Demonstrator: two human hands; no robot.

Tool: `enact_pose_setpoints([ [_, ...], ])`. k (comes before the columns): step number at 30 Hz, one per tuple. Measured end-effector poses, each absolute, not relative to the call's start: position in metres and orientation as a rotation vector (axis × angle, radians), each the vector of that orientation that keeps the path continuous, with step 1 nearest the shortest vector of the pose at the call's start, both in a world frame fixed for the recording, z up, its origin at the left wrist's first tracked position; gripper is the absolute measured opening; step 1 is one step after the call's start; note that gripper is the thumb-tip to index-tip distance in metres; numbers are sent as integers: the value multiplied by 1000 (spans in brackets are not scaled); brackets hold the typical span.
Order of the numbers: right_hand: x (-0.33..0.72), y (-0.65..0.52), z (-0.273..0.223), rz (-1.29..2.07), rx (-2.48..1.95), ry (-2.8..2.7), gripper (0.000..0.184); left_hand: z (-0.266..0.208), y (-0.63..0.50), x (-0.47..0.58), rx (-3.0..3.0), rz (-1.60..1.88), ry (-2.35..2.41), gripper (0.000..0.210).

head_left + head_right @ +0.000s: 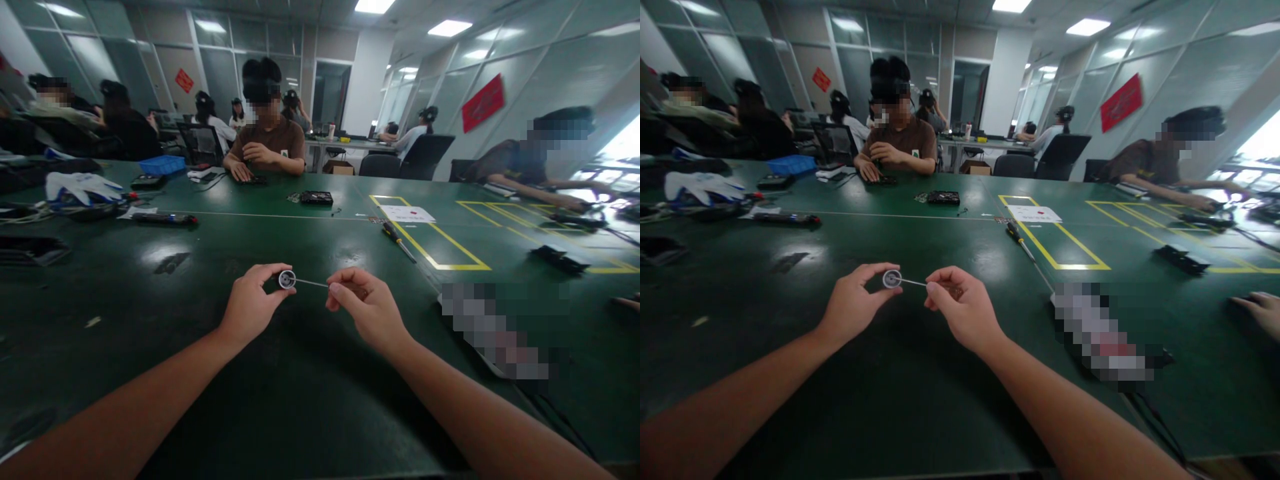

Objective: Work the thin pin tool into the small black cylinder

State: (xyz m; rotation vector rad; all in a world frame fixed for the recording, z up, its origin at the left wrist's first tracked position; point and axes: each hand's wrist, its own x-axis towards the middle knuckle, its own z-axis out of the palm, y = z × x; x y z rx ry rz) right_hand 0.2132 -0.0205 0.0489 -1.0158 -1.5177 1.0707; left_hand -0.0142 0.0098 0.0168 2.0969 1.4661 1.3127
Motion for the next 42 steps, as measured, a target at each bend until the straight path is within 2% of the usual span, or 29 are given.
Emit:
enact_pose_setpoints([
  [15, 211, -24, 50, 809, -1183, -1732, 15, 21, 6, -12, 2270, 1323, 1368, 37],
  [22, 209, -14, 40, 1095, -1129, -1452, 31, 22, 3, -12, 2209, 1260, 1394, 39],
  [30, 207, -9, 35, 1459, -979, -1103, 34, 24, 4, -11, 2164, 1274, 1429, 38],
  [37, 210, -17, 46, 1053, -1105, -1417, 31, 23, 3, -11, 2216, 1297, 1398, 34],
  [42, 212, -19, 47, 925, -1170, -1584, 31, 24, 3, -10, 2265, 1302, 1382, 32],
])
